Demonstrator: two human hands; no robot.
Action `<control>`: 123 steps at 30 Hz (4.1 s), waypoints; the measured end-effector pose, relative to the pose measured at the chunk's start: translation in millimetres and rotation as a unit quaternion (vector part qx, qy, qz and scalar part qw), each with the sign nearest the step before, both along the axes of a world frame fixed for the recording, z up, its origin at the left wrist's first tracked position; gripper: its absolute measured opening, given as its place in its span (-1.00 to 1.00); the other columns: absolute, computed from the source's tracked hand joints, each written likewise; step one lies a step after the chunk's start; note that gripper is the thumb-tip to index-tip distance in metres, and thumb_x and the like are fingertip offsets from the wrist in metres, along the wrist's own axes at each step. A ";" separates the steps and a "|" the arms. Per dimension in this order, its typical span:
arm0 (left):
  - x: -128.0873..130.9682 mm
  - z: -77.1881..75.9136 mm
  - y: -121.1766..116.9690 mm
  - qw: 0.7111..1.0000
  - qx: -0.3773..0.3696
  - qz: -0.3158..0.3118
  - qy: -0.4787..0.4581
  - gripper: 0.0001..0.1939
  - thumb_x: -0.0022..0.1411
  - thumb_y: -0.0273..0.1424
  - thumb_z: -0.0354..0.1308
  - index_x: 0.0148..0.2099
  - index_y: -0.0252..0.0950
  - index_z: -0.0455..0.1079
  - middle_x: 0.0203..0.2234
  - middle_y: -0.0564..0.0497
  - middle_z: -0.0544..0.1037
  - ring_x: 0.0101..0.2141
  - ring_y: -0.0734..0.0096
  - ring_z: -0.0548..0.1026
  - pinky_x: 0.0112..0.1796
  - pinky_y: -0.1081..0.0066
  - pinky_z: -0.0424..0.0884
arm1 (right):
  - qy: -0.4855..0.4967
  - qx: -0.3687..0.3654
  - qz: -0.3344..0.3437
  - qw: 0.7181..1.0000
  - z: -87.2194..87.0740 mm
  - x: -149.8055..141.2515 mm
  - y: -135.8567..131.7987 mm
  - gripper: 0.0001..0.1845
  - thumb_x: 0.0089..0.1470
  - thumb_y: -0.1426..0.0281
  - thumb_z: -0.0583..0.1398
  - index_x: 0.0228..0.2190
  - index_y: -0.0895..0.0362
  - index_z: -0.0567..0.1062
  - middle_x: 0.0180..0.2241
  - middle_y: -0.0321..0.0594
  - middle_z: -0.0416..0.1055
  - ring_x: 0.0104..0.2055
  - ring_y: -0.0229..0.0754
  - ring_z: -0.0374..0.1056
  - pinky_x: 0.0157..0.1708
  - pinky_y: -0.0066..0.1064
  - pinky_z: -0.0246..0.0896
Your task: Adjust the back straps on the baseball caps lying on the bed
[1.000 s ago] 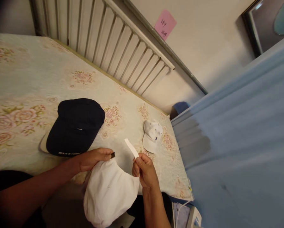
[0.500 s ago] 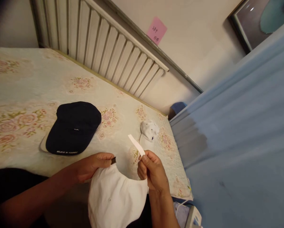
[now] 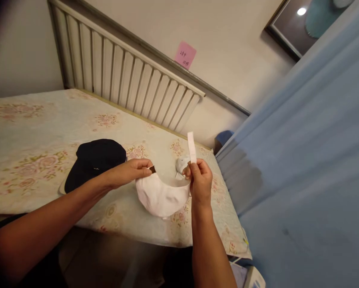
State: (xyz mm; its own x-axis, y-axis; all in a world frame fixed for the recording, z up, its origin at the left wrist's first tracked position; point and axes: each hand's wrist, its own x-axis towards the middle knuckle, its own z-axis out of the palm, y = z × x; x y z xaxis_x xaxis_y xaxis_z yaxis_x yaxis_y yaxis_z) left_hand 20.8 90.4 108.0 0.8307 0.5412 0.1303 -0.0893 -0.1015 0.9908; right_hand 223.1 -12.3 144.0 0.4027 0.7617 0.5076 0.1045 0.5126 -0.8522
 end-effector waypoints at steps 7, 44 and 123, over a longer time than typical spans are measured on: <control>0.0 -77.7 -15.0 0.996 -0.017 0.047 0.074 -0.80 0.01 -0.28 0.15 -0.36 -0.30 0.28 -0.59 0.17 0.27 -0.55 0.53 0.21 -0.52 0.51 0.02 | -0.043 -0.221 0.011 0.974 -88.1 8.9 -26.6 -0.91 0.01 0.38 0.16 -0.49 0.13 0.41 -0.66 -0.36 0.40 -0.57 -0.31 0.29 -0.44 -0.47 0.15; 5.8 -100.6 -84.6 0.914 0.360 0.163 0.091 -0.88 0.16 -0.40 0.10 -0.20 -0.21 0.33 -0.29 -0.02 0.53 -0.17 0.22 0.42 -0.05 0.20 0.23 | 0.011 -0.319 0.165 0.933 -132.0 -42.4 -50.5 -0.78 -0.05 0.28 0.19 -0.58 0.16 0.39 -0.73 -0.40 0.24 -0.68 -0.37 0.06 -0.60 -0.48 -0.10; -7.2 -124.5 -97.9 0.914 0.316 0.254 -0.020 -0.82 0.28 -0.36 0.00 -0.11 -0.27 0.34 -0.24 -0.06 0.46 -0.15 0.29 0.40 -0.10 0.27 0.34 | -0.198 -0.385 0.218 0.875 -103.5 -22.6 -48.7 -0.71 0.03 0.26 0.09 -0.63 0.13 0.26 -0.67 -0.43 0.11 -0.59 -0.36 0.03 -0.55 -0.51 -0.08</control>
State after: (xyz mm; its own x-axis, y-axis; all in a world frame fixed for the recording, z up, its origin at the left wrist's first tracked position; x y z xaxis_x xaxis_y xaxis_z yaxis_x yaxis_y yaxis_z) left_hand 13.6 -7.5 -16.6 0.4810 0.6621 0.5747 0.0935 -0.6905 0.7173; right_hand 200.5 -61.0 40.5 -0.1019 0.9766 -0.1895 0.4065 -0.1330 -0.9039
